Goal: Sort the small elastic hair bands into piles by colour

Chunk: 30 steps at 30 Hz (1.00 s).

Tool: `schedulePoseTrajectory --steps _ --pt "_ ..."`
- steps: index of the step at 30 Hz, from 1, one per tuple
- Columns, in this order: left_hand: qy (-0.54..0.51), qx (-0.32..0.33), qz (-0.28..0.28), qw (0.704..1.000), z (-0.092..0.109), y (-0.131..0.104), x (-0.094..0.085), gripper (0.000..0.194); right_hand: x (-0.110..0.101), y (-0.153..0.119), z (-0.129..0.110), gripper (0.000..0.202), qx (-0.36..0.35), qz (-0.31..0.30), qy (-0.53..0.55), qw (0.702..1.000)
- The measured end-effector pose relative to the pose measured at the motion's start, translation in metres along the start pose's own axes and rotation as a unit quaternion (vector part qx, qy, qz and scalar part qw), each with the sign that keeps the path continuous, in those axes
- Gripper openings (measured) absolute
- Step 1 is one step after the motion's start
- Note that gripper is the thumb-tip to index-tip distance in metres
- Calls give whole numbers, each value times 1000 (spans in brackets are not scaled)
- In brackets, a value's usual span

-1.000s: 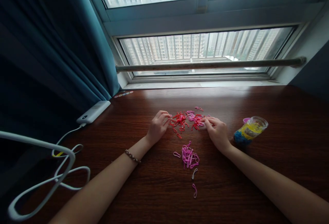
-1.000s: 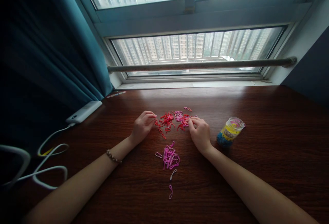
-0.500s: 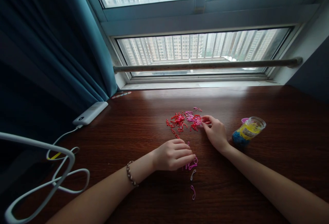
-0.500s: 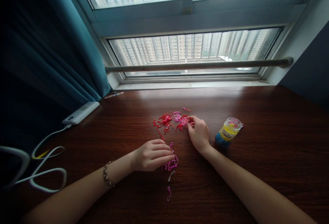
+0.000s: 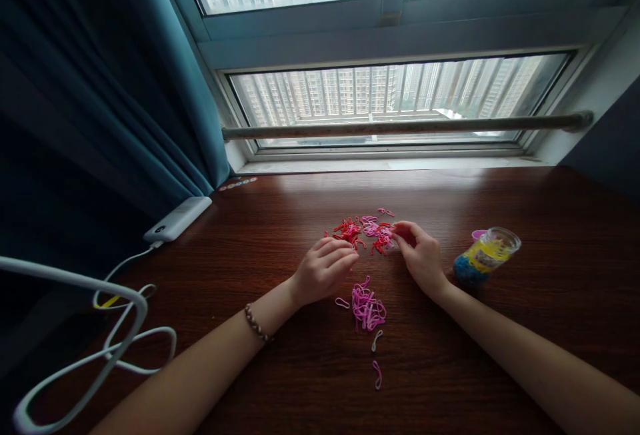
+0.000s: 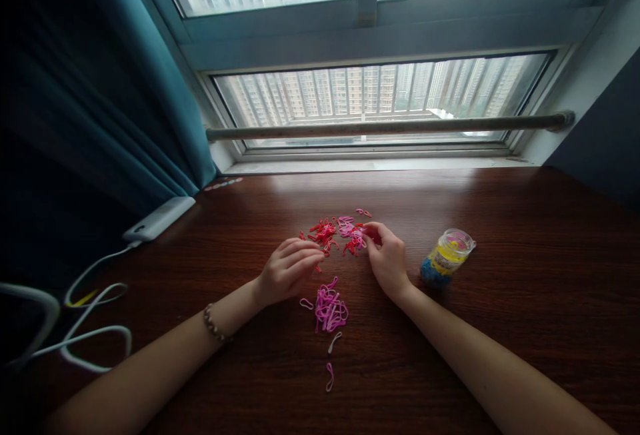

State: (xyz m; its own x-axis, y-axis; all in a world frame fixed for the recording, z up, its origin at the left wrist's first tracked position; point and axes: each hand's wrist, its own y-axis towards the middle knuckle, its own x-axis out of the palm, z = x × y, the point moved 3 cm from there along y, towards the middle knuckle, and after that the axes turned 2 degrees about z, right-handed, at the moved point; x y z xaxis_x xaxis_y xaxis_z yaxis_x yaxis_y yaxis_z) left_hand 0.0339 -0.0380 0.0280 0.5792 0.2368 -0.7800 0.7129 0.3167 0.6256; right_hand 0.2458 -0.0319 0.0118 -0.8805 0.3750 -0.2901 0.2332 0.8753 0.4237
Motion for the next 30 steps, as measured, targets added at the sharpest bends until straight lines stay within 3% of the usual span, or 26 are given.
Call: schedulePoseTrajectory --steps 4,8,12,16,30 --pt "48 -153 6 987 -22 0 3 25 6 -9 -13 15 -40 -39 32 998" --pt "55 -236 -40 969 -29 1 9 29 16 -31 -38 10 -174 -150 26 973" --pt "44 -214 -118 969 -24 2 16 37 23 -53 -56 15 -288 -273 7 918" --pt "46 -222 -149 963 -23 0 19 39 25 -62 -60 15 -336 -320 -30 885" --pt "47 -205 -164 964 -22 2 18 41 25 -58 -58 22 -317 -319 2 893"
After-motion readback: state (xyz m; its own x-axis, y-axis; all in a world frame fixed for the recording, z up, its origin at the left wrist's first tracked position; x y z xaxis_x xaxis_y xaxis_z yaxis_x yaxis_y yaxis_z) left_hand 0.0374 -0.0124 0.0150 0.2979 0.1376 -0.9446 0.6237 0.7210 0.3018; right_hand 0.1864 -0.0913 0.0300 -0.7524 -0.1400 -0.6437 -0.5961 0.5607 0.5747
